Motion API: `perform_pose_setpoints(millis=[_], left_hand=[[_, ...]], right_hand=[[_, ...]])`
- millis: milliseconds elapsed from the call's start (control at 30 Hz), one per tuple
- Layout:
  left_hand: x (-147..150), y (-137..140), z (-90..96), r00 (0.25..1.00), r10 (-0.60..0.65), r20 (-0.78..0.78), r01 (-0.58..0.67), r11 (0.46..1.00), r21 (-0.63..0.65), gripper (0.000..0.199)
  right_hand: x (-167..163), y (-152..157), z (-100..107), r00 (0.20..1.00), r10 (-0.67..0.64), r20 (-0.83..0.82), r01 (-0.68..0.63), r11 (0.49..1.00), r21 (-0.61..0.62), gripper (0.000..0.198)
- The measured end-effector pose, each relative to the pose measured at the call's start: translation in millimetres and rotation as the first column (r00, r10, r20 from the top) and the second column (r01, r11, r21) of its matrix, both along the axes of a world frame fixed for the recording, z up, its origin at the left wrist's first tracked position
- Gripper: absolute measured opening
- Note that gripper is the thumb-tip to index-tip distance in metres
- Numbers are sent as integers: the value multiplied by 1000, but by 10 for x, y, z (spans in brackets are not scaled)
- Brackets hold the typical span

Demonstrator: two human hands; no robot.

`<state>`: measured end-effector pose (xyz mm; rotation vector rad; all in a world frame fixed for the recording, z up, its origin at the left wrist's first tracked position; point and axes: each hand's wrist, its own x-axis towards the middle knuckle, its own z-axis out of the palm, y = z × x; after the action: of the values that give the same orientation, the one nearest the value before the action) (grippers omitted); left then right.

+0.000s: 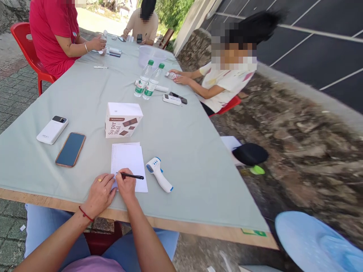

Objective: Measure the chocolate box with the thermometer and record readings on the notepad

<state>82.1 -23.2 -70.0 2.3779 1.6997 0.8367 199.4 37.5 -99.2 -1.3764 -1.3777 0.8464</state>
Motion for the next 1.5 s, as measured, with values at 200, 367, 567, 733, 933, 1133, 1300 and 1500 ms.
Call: perform_pose_setpoints(millis=[200, 367, 567, 733, 933, 1133, 1300, 1500], left_hand=[[-33, 14, -21, 999, 22, -37, -21, 999, 36, 18], [-67, 37, -36, 1000, 7, -30, -6, 1000, 29, 17], [-95, 41, -52, 1000, 8, -27, -7, 1000, 28, 20], [-124, 16, -65, 1000, 9, 10, -9, 999, 48, 19], [-160, 61, -28, 994, -13, 105, 7, 998, 62, 9], [-221, 71, -91, 961, 28, 274, -26, 1000, -11, 15], [-465, 748, 78, 742, 286, 607, -185, 957, -226, 50], [-632, 1976, 534, 503, 402, 765, -156, 913, -377, 99]], right_hand=[[156, 59, 88, 991, -118, 63, 112, 988, 103, 26], [269, 392, 256, 856, -86, 510, 41, 994, 99, 29], [58, 736, 397, 735, 32, 678, 47, 994, -98, 42], [392, 596, 350, 806, -80, 587, 48, 996, 70, 51], [1244, 358, 249, 604, -79, 793, 306, 942, -139, 62], [1328, 299, 323, 650, 142, 747, 165, 932, -321, 40], [1207, 176, 327, 907, 14, 422, 136, 937, -323, 42], [1047, -339, 347, 986, -141, -94, 116, 966, -231, 57]])
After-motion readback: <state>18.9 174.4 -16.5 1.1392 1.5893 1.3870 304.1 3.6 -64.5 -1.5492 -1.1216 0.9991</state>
